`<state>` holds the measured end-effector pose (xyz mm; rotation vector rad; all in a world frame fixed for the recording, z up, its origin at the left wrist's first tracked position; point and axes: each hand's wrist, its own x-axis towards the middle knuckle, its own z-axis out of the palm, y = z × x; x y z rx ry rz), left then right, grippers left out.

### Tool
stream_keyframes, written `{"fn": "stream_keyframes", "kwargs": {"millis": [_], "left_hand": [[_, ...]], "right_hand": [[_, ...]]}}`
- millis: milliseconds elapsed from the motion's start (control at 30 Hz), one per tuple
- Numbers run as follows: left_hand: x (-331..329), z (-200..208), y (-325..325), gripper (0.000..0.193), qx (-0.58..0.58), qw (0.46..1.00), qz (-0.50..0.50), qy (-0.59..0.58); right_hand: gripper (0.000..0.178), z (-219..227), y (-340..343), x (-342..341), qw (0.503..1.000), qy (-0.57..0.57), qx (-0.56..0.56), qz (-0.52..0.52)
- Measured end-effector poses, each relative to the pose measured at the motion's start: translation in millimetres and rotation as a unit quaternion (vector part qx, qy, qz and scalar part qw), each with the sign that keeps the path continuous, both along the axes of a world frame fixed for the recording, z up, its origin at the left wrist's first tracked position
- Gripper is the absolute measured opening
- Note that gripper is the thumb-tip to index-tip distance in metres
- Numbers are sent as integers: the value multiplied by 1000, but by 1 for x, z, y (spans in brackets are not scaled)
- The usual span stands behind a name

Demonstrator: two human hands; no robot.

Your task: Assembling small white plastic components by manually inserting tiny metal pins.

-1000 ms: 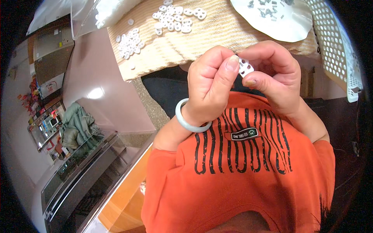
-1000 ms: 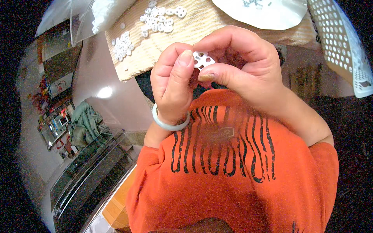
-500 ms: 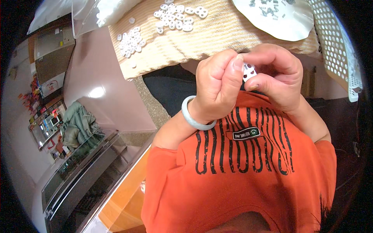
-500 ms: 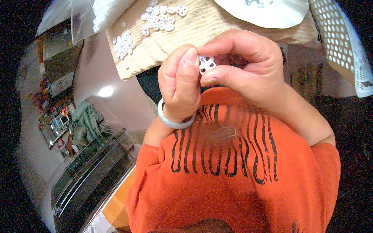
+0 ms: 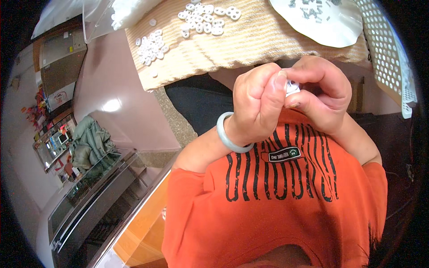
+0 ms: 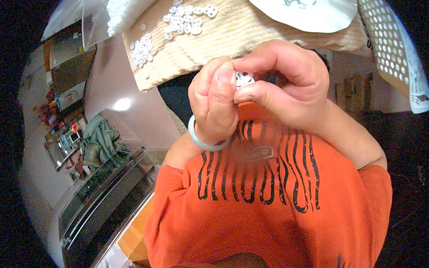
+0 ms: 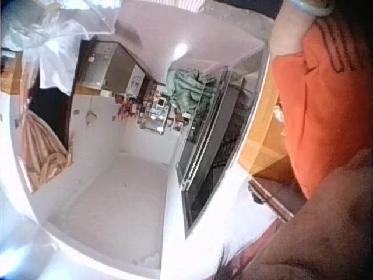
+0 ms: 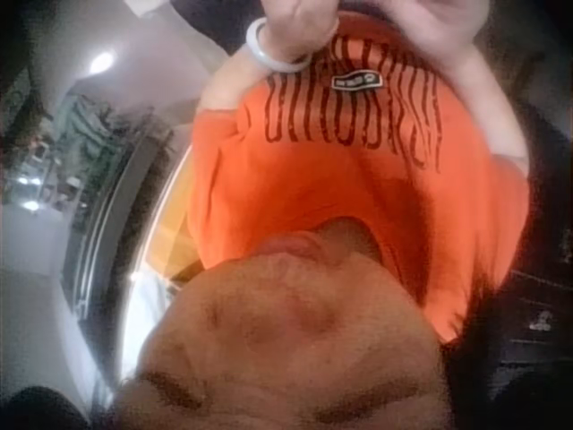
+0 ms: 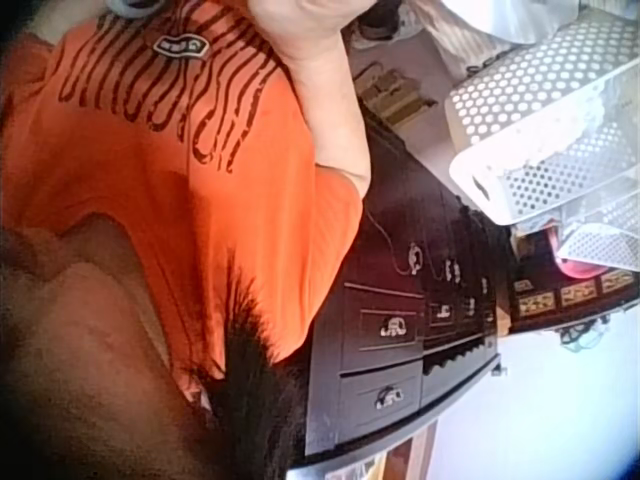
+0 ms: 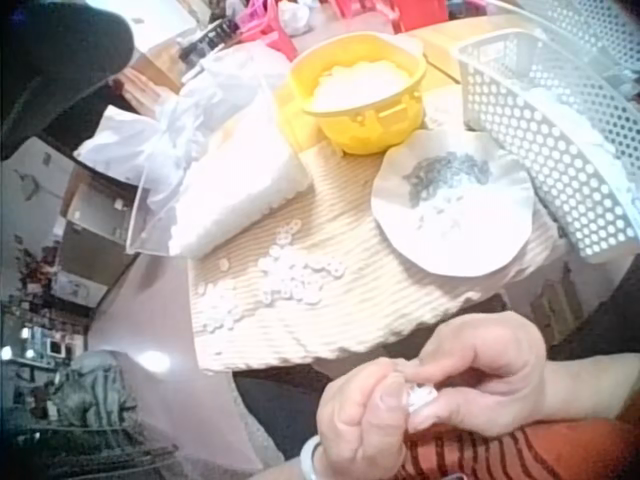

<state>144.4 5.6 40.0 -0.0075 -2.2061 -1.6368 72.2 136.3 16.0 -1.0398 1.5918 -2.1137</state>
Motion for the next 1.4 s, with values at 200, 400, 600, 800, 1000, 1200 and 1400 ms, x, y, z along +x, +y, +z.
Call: {"fn": "stream_keyframes", "kwargs": {"millis": [200,400,600,800,1000,1200,1400], "left_hand": [[9,-11,6,14,-59,997,29,33],[15,-7,7,26,87,991,-3,-103],[0,-1,3,24,150,985,-20,-80],[-13,0,3,24,152,985,44,-73],[-72,31,11,20,58,998,-19,-15],[-159,62,84,27,-81,974,-213,20],[-153,36,67,15,-120,978,-168,16]], "right_hand": [[21,-1,-2,5,999,27,-2,-23],[18,-2,-4,4,999,29,-32,-27],[19,4,-6,-2,999,44,-8,-31],[25,-1,-1,5,989,-136,8,-60],[7,2,-6,1,964,73,252,-52],[22,-13,-18,7,957,71,270,81],[18,-26,-19,7,959,173,223,34]]}}
